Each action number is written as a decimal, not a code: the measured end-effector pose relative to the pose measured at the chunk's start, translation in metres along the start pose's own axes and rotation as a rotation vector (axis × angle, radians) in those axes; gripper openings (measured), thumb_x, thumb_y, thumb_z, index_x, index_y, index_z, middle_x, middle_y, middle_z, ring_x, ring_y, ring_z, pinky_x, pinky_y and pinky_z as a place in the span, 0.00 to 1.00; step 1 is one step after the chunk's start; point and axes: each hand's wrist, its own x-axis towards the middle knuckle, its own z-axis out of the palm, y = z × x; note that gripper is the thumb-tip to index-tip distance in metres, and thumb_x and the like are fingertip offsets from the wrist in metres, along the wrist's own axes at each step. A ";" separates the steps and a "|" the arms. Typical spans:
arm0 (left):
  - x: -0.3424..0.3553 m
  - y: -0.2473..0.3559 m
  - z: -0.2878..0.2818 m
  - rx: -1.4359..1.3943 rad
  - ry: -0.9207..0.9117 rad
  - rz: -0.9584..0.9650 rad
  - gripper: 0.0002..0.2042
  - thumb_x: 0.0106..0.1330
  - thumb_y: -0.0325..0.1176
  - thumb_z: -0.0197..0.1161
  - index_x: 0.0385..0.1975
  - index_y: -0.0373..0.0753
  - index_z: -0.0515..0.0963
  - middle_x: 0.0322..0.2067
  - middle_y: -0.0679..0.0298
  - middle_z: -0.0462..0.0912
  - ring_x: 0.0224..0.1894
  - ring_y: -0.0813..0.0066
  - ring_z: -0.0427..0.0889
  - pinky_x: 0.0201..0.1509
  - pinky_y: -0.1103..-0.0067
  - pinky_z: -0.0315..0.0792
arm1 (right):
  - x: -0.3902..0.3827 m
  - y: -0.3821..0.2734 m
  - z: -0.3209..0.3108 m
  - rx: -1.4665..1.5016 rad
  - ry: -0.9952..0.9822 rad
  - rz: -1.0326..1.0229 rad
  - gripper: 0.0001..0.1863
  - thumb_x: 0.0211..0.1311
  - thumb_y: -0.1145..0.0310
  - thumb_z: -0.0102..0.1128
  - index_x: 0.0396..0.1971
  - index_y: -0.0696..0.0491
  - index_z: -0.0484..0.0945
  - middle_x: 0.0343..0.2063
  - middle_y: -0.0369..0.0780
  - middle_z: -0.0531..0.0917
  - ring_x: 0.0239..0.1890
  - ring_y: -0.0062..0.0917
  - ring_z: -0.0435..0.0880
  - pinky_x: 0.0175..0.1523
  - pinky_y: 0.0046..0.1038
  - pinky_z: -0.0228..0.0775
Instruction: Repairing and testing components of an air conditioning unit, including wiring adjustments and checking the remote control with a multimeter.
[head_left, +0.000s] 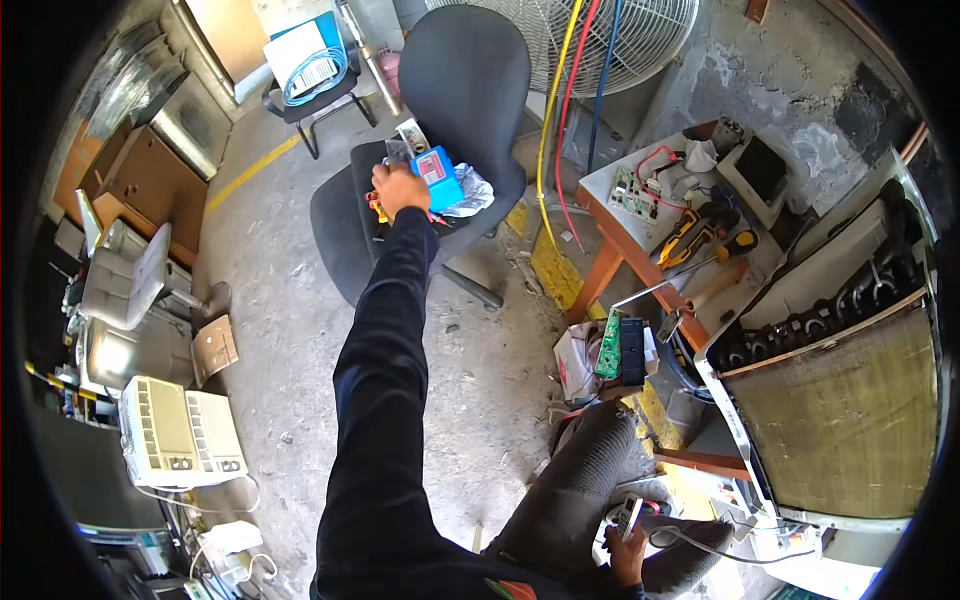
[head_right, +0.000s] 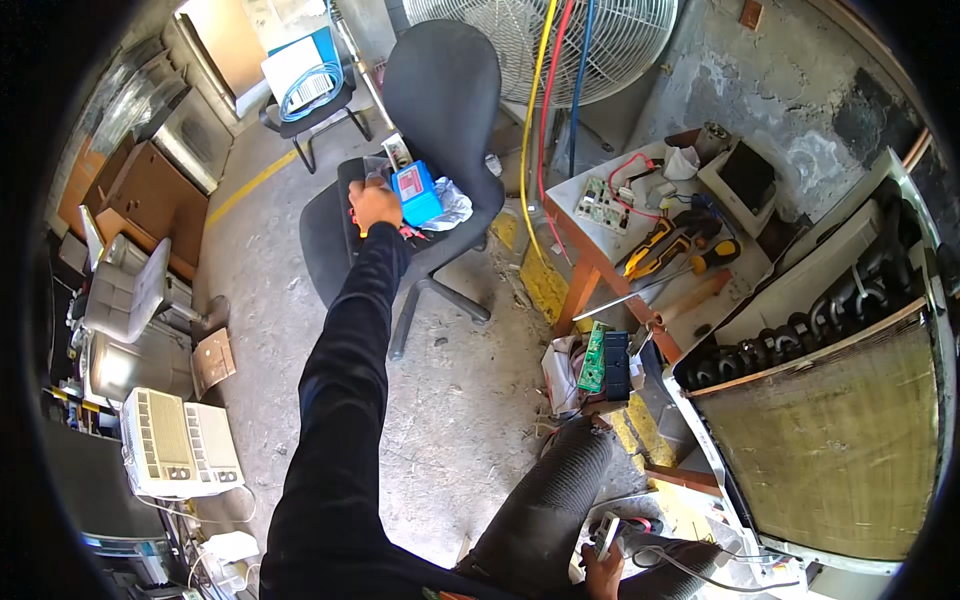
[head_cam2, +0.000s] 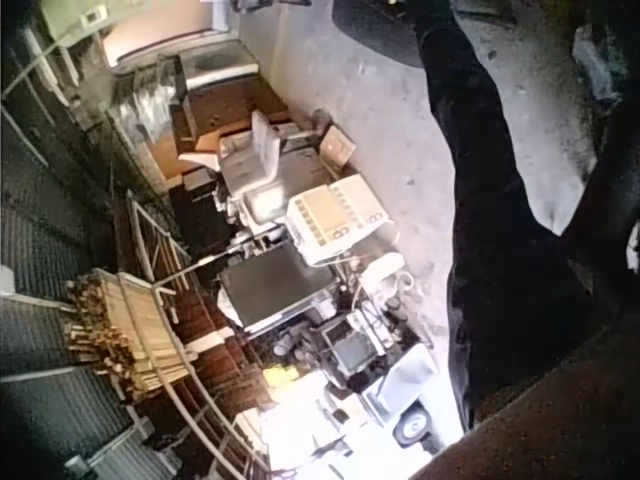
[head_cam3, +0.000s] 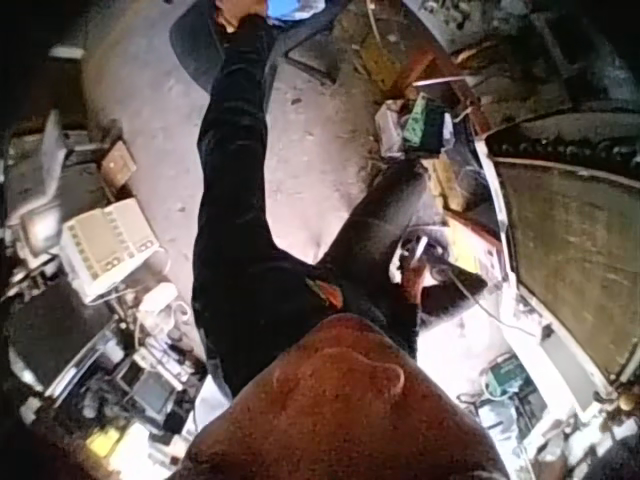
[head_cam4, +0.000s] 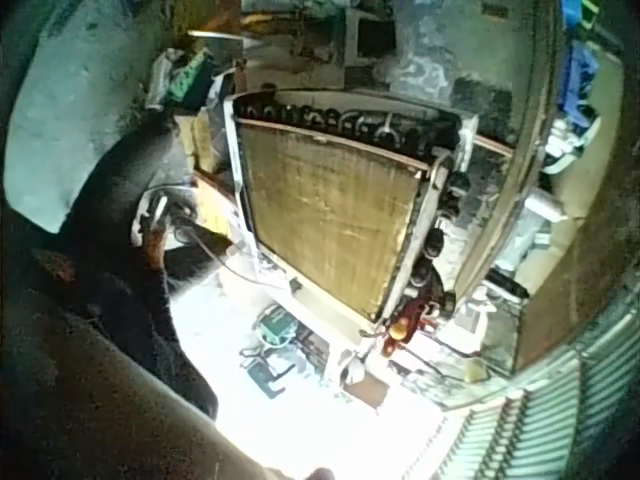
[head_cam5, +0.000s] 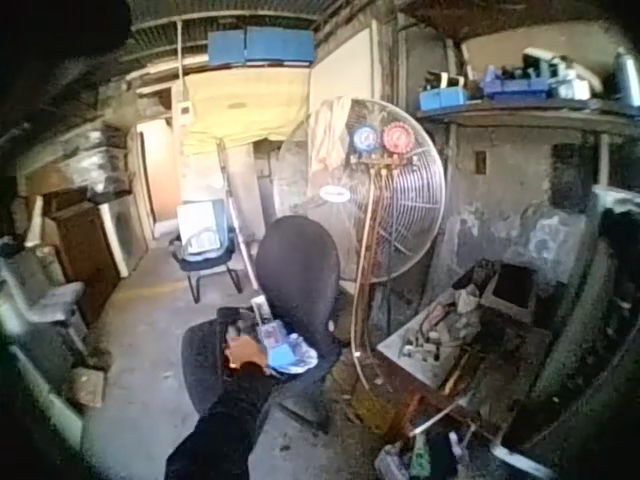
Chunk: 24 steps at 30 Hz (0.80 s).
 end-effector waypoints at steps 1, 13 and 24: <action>-0.001 0.019 0.008 0.218 -0.021 -0.021 0.22 0.62 0.51 0.64 0.46 0.41 0.86 0.54 0.52 0.75 0.52 0.52 0.74 0.52 0.58 0.72 | 0.002 0.005 -0.001 0.006 0.007 -0.003 0.13 0.63 0.69 0.67 0.43 0.60 0.80 0.22 0.40 0.82 0.21 0.25 0.79 0.29 0.27 0.72; -0.017 0.051 -0.023 0.405 -0.273 -0.372 0.50 0.52 0.81 0.60 0.54 0.34 0.81 0.56 0.50 0.75 0.55 0.51 0.75 0.59 0.59 0.69 | -0.020 -0.013 -0.005 0.047 0.071 0.097 0.14 0.61 0.70 0.67 0.44 0.60 0.81 0.23 0.40 0.83 0.22 0.26 0.79 0.30 0.28 0.73; -0.322 0.081 -0.391 -1.186 -1.155 -0.391 0.23 0.71 0.41 0.66 0.59 0.33 0.74 0.48 0.57 0.77 0.46 0.69 0.76 0.57 0.74 0.70 | 0.017 -0.098 0.026 0.836 -0.325 -0.301 0.24 0.63 0.75 0.74 0.58 0.59 0.80 0.40 0.40 0.87 0.38 0.25 0.86 0.45 0.28 0.82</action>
